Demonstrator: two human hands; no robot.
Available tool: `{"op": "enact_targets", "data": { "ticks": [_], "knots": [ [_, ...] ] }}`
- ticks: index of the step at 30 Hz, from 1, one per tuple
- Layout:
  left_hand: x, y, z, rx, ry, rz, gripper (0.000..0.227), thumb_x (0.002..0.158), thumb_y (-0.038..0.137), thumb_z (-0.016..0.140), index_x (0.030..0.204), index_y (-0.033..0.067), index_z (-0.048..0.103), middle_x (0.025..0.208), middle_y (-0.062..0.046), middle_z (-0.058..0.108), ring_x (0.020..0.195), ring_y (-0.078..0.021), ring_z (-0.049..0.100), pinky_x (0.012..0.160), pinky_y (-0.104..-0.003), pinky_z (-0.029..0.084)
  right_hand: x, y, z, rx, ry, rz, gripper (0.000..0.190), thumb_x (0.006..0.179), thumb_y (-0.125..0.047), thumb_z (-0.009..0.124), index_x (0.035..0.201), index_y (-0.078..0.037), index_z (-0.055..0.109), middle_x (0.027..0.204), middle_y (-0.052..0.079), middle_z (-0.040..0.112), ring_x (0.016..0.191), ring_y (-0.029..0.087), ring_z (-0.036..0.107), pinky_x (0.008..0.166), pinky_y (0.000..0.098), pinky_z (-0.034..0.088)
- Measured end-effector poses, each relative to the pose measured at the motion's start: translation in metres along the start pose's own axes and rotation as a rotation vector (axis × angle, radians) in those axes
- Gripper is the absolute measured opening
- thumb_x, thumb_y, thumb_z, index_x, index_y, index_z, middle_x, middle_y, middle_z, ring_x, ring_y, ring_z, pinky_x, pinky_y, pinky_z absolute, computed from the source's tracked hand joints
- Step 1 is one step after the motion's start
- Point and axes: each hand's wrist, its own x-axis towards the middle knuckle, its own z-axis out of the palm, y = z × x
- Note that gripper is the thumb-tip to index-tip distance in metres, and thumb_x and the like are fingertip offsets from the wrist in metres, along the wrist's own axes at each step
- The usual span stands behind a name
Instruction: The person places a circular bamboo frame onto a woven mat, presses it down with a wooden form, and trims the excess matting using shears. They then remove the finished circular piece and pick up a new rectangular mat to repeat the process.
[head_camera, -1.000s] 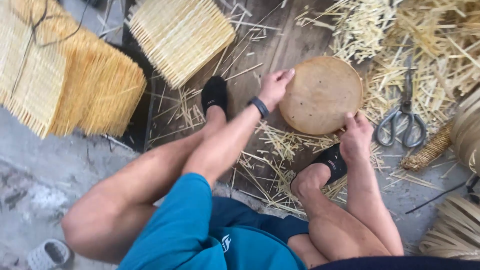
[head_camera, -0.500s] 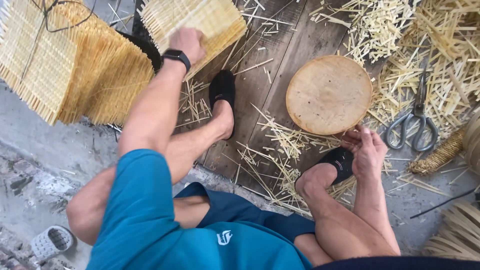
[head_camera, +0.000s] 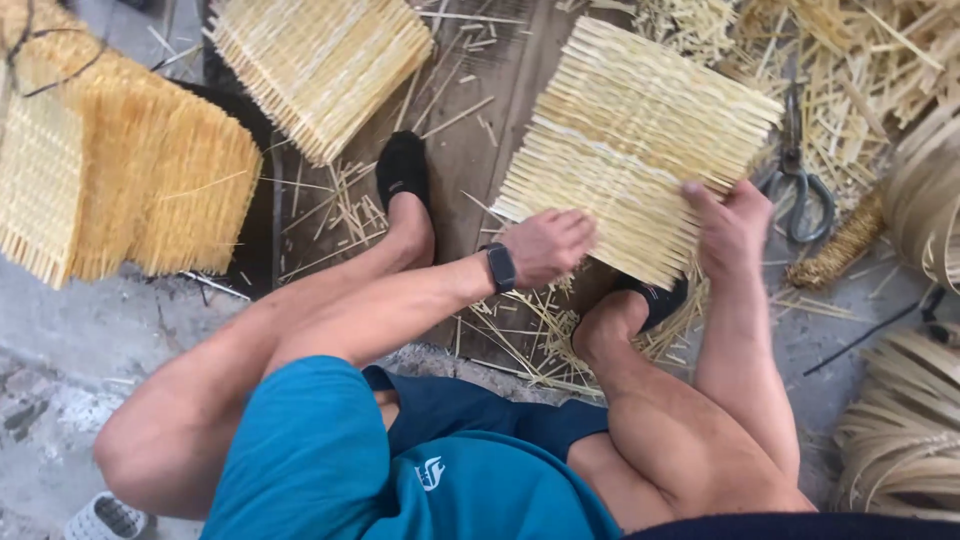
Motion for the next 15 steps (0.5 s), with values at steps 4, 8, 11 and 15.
{"op": "enact_targets", "data": {
  "ticks": [4,8,11,15],
  "knots": [
    [0.011,-0.024,-0.01,-0.227,0.284,-0.31,0.053,0.085,0.029,0.077,0.128,0.0028,0.062,0.134,-0.019,0.062,0.128,-0.032,0.055,0.109,-0.047,0.043,0.008,0.013,0.001,-0.293,0.04,-0.145,0.025,0.092,-0.002,0.082,0.114,0.001,0.071,0.106,0.008,0.075,0.09,0.01,0.069,0.082,0.0238,0.058],
    [0.011,-0.116,0.021,-0.799,0.467,-1.193,0.056,0.074,0.012,0.088,0.12,-0.0069,0.063,0.113,-0.02,0.069,0.106,-0.0308,0.066,0.094,-0.045,0.053,0.016,0.018,0.006,-0.398,0.084,-0.26,0.024,0.091,-0.001,0.086,0.11,0.002,0.07,0.101,0.006,0.075,0.085,0.008,0.067,0.078,0.023,0.056],
    [-0.014,-0.148,0.065,-1.289,0.404,-1.225,0.03,0.078,0.003,0.084,0.104,-0.0047,0.072,0.096,-0.012,0.077,0.085,-0.0192,0.074,0.079,-0.033,0.061,0.016,0.025,0.007,-0.521,0.167,-0.299,0.025,0.089,-0.002,0.087,0.108,0.002,0.071,0.096,0.006,0.075,0.08,0.007,0.065,0.073,0.0233,0.055],
    [-0.011,-0.137,0.04,-1.282,0.321,-1.205,0.025,0.08,0.002,0.082,0.102,-0.0033,0.073,0.091,-0.009,0.077,0.078,-0.0146,0.073,0.072,-0.028,0.06,0.011,0.018,0.008,-0.641,0.277,-0.349,0.026,0.088,-0.004,0.089,0.106,0.002,0.071,0.093,0.005,0.075,0.078,0.007,0.066,0.07,0.0233,0.055]
  ]
}}
